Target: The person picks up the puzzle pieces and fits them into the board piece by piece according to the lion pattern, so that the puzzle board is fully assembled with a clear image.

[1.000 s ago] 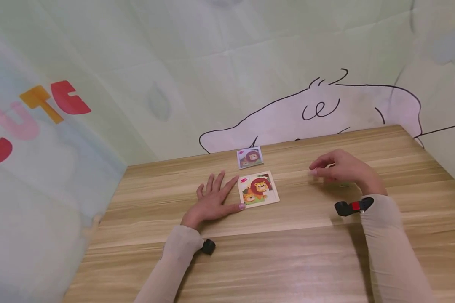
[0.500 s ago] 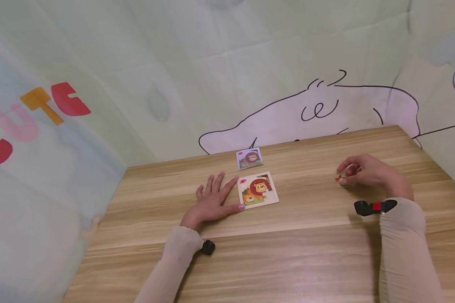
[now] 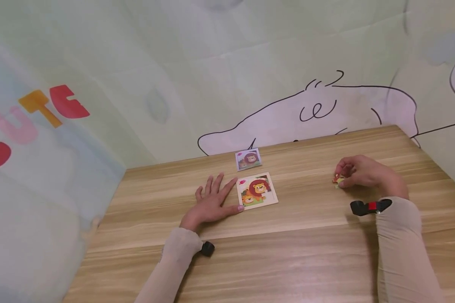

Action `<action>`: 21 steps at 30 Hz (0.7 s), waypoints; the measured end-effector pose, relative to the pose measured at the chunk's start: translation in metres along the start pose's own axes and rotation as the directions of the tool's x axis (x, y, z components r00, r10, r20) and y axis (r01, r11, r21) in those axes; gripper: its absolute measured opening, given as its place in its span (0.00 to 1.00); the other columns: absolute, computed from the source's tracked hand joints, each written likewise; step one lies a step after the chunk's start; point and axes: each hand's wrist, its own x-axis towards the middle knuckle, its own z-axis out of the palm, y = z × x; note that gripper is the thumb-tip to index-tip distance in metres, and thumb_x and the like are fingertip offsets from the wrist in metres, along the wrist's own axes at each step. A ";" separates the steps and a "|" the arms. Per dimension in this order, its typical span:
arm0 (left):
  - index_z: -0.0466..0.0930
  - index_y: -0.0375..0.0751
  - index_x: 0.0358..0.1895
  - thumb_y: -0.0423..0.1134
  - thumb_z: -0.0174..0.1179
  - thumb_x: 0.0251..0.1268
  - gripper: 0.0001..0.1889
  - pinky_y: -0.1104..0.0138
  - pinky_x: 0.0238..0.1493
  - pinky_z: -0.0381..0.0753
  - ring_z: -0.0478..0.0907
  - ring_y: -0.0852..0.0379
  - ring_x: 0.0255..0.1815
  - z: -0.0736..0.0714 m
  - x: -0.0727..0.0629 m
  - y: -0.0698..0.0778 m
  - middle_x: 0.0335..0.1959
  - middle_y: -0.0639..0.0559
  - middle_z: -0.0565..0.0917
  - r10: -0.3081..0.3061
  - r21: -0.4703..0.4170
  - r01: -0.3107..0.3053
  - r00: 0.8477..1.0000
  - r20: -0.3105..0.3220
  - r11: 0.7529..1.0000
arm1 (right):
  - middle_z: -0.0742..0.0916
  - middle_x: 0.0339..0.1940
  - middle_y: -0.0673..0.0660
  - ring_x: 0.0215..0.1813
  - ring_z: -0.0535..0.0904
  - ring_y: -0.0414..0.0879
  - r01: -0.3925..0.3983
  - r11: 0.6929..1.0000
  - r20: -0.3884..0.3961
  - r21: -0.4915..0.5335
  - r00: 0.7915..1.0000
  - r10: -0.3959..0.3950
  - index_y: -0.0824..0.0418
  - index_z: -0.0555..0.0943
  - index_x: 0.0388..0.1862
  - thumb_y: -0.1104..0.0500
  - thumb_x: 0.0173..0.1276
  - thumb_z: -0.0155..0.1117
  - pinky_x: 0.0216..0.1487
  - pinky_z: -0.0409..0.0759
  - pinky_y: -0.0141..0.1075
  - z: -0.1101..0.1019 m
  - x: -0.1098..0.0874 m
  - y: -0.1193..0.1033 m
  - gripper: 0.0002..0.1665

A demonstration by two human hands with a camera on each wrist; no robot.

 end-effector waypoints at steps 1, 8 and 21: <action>0.41 0.73 0.89 0.76 0.58 0.67 0.52 0.28 0.83 0.24 0.19 0.37 0.92 0.000 0.000 0.000 0.92 0.50 0.28 0.001 -0.002 -0.001 1.000 0.000 1.000 | 0.87 0.42 0.53 0.45 0.76 0.42 0.007 1.000 -0.004 0.007 1.000 -0.007 0.63 0.83 0.47 0.62 0.66 0.79 0.48 0.70 0.33 0.001 0.001 -0.002 0.15; 0.41 0.72 0.89 0.75 0.58 0.67 0.53 0.29 0.83 0.23 0.19 0.36 0.91 0.000 0.000 0.000 0.92 0.50 0.28 0.002 0.006 -0.002 1.000 0.001 1.000 | 0.90 0.40 0.50 0.40 0.78 0.37 0.034 0.992 -0.037 0.119 0.999 -0.030 0.60 0.84 0.47 0.58 0.72 0.75 0.43 0.72 0.31 0.007 0.008 -0.020 0.11; 0.46 0.71 0.88 0.75 0.60 0.66 0.51 0.27 0.83 0.25 0.21 0.34 0.91 0.000 -0.001 -0.001 0.93 0.47 0.31 0.026 -0.006 -0.027 0.999 -0.023 1.000 | 0.92 0.40 0.41 0.44 0.81 0.34 0.083 0.950 -0.148 0.301 0.988 -0.039 0.63 0.87 0.57 0.56 0.76 0.73 0.46 0.78 0.29 0.012 0.015 -0.049 0.17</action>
